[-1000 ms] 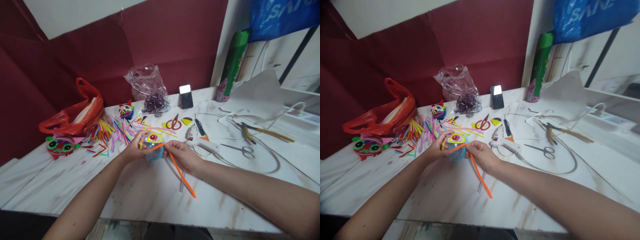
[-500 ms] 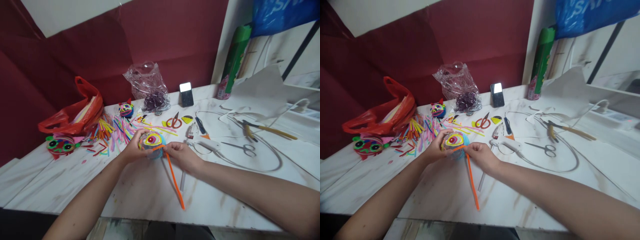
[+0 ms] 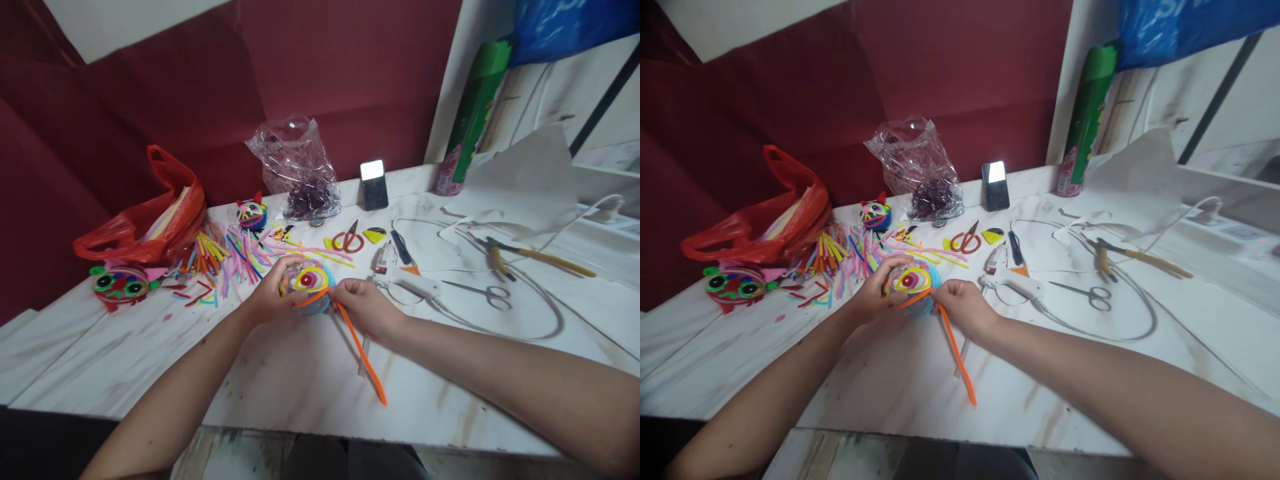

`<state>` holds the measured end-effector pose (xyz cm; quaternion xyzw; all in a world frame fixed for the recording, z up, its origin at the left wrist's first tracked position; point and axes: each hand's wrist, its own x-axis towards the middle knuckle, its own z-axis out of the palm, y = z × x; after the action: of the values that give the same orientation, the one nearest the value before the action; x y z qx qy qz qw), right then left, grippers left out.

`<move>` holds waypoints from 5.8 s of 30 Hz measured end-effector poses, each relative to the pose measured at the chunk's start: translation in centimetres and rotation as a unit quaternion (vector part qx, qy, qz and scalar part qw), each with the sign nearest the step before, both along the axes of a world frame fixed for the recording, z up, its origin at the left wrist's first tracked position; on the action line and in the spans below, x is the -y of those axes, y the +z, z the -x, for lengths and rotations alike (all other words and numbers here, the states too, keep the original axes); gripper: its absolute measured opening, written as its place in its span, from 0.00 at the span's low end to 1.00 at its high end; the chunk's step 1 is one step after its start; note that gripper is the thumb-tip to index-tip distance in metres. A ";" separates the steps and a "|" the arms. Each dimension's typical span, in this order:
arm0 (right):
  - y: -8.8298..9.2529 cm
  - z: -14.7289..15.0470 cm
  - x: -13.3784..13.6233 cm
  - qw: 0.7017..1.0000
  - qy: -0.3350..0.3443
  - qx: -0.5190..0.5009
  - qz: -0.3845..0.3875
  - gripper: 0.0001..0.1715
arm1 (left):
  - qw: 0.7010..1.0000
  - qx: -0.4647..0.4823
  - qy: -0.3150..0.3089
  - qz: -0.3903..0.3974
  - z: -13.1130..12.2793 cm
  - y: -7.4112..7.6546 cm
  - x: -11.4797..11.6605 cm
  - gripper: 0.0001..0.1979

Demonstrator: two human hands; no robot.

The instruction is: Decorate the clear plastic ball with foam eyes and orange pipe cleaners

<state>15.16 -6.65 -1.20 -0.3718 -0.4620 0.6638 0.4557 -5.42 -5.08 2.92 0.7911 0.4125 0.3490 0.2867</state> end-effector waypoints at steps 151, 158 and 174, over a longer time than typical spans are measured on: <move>0.3 2.3 2.1 0.973 -0.099 0.094 -0.186 0.12 | 0.965 -0.087 0.243 -0.037 -2.8 0.4 1.6 0.21; 0.6 2.4 2.4 0.985 -0.074 0.052 -0.144 0.14 | 0.966 -0.090 0.237 -0.056 -3.3 0.7 1.8 0.19; -0.3 2.6 2.7 0.977 -0.087 0.070 -0.183 0.15 | 0.965 -0.082 0.242 -0.054 -3.0 0.5 1.7 0.20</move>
<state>12.60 -9.34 -1.50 -0.3663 -0.5721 0.4980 0.5390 -2.40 -6.76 3.37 0.7079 0.5945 0.3635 0.1152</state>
